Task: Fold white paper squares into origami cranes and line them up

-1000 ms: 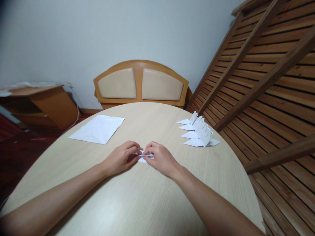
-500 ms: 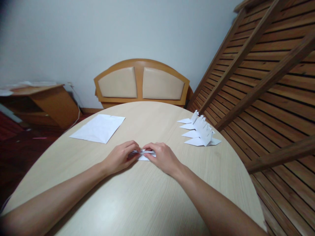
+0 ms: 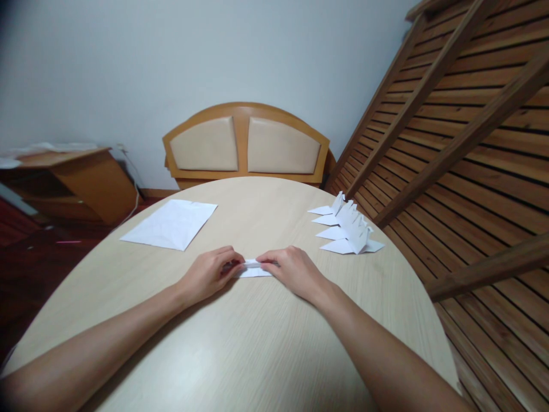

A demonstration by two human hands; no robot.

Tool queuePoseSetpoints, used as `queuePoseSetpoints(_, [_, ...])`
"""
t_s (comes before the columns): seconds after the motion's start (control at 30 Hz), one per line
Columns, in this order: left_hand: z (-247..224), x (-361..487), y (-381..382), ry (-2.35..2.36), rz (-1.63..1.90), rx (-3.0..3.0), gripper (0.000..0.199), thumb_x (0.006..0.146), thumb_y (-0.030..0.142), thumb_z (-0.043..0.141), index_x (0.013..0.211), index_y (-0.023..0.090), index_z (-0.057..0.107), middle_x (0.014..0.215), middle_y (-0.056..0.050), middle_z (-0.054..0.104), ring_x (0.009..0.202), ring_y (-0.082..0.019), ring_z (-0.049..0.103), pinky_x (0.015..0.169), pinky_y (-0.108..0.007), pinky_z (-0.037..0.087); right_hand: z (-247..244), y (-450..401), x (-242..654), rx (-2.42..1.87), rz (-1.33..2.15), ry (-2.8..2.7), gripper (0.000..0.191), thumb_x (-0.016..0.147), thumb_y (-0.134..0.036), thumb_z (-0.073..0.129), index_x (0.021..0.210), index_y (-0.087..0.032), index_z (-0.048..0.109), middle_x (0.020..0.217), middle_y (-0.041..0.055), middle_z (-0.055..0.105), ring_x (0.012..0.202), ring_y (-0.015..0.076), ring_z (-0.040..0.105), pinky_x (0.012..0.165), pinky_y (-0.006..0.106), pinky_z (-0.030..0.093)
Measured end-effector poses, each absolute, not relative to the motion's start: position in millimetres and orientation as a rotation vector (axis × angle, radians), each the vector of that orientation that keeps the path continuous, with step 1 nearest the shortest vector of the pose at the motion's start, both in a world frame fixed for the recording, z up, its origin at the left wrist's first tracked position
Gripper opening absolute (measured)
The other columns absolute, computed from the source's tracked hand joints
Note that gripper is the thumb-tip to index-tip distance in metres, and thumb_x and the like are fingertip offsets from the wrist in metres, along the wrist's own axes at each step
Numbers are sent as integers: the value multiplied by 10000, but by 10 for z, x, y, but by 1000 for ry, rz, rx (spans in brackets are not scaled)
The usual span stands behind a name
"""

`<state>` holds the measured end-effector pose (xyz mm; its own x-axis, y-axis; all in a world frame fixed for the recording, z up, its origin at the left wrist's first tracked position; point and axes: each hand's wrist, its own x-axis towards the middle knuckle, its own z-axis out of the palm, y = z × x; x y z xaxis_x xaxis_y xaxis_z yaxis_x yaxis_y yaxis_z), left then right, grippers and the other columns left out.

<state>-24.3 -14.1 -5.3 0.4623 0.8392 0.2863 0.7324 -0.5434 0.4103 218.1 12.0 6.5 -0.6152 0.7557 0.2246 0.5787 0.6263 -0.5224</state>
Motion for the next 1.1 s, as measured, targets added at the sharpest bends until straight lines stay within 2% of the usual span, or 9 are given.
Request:
queuePoseSetpoints(0.2, [-82, -245, -158, 1320, 696, 2589, 156, 985, 277, 538, 979, 204, 675, 874, -25, 666, 734, -150, 616, 629, -251, 414, 3, 75, 2121, -982, 368, -2447, 190, 913, -252, 679, 1081, -270, 767, 1027, 37, 788, 946, 237, 717, 854, 362, 513])
queuePoseSetpoints(0.47, [-50, -242, -181, 1261, 666, 2663, 159, 991, 302, 537, 1000, 207, 664, 915, -32, 696, 802, -170, 655, 671, -260, 445, -7, 78, 2038, -911, 343, -2490, 159, 934, -225, 664, 1016, -286, 786, 977, 22, 801, 890, 229, 722, 804, 361, 497])
queuePoseSetpoints(0.7, [-73, -266, -174, 1254, 684, 2668, 198, 1010, 317, 505, 1003, 202, 667, 926, -45, 728, 831, -199, 676, 701, -296, 481, -14, 33, 1965, -917, 328, -2455, 130, 952, -269, 645, 1008, -223, 753, 969, 47, 776, 919, 219, 686, 836, 347, 489])
queuePoseSetpoints(0.83, [-44, -303, -197, 1252, 919, 2509, 212, 976, 330, 550, 1120, 194, 625, 1008, -72, 730, 898, -213, 686, 789, -338, 516, 7, 33, 1974, -972, 398, -2367, 139, 974, -243, 591, 1006, -217, 723, 976, 49, 762, 908, 216, 684, 833, 354, 488])
queuePoseSetpoints(0.97, [-30, -349, -177, 1144, 1313, 2144, 359, 962, 345, 542, 1278, 178, 505, 1182, -129, 666, 1055, -234, 647, 928, -406, 509, 9, 51, 2005, -1023, 613, -2127, 162, 993, -247, 523, 1043, -222, 675, 1019, 47, 739, 947, 199, 675, 856, 337, 486])
queuePoseSetpoints(1.1, [-85, -352, -115, 1000, 1413, 1796, 521, 944, 380, 582, 1384, 195, 375, 1265, -155, 614, 1111, -236, 629, 957, -423, 503, -23, 76, 1996, -953, 875, -1848, 122, 963, -294, 538, 1057, -229, 581, 1006, 40, 675, 928, 182, 647, 798, 298, 497])
